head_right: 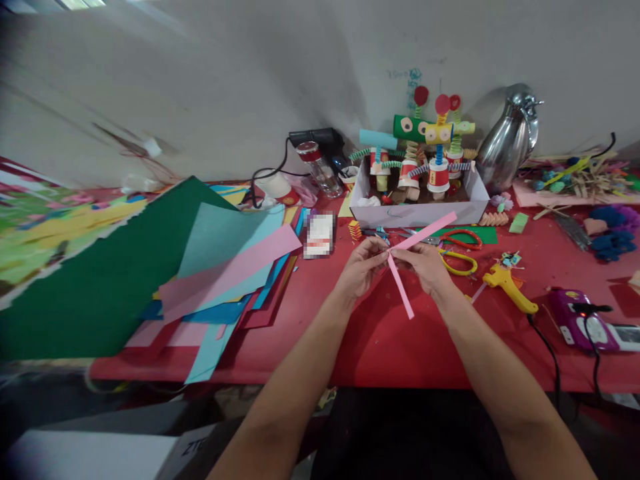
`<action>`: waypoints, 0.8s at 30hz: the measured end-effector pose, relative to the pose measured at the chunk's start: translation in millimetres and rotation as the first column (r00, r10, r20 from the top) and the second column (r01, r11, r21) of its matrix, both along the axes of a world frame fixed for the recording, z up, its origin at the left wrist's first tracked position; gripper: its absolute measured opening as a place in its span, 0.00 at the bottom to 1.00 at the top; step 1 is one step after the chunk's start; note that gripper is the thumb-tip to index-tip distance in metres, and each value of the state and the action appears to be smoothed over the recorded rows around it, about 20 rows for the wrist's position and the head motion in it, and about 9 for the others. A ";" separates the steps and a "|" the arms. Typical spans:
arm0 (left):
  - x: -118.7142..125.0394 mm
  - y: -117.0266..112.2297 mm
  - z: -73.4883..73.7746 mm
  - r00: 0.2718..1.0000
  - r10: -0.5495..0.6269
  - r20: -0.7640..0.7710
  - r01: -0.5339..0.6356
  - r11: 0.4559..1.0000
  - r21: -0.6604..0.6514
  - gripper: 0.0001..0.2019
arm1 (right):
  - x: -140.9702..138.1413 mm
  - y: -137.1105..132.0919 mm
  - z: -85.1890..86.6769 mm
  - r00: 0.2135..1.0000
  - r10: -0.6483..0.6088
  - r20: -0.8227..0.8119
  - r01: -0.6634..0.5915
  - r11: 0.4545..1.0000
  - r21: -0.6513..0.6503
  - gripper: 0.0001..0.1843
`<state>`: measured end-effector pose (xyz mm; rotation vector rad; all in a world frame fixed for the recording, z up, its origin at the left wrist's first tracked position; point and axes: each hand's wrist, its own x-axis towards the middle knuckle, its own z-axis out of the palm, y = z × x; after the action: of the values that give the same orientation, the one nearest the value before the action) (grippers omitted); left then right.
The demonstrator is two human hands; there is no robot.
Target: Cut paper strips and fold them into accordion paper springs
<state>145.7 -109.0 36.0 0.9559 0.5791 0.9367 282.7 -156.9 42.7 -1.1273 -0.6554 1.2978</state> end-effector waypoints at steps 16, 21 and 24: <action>14.3 -5.4 -15.1 0.954 0.299 0.032 -0.290 0.943 -0.164 0.12 | -9.9 2.6 -13.1 0.920 -0.116 0.373 -0.003 0.953 0.304 0.20; 13.9 -6.9 -13.9 0.945 0.326 0.036 -0.318 0.937 -0.145 0.12 | -11.8 1.5 -12.8 0.910 -0.181 0.374 0.065 0.951 0.303 0.19; 14.6 -7.4 -14.2 0.942 0.332 0.041 -0.324 0.936 -0.134 0.12 | -11.5 1.6 -10.5 0.903 -0.201 0.379 0.077 0.945 0.318 0.14</action>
<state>160.3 -116.4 21.8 0.7245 0.7498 1.2097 271.2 -155.3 32.2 -1.1783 -1.0225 0.8068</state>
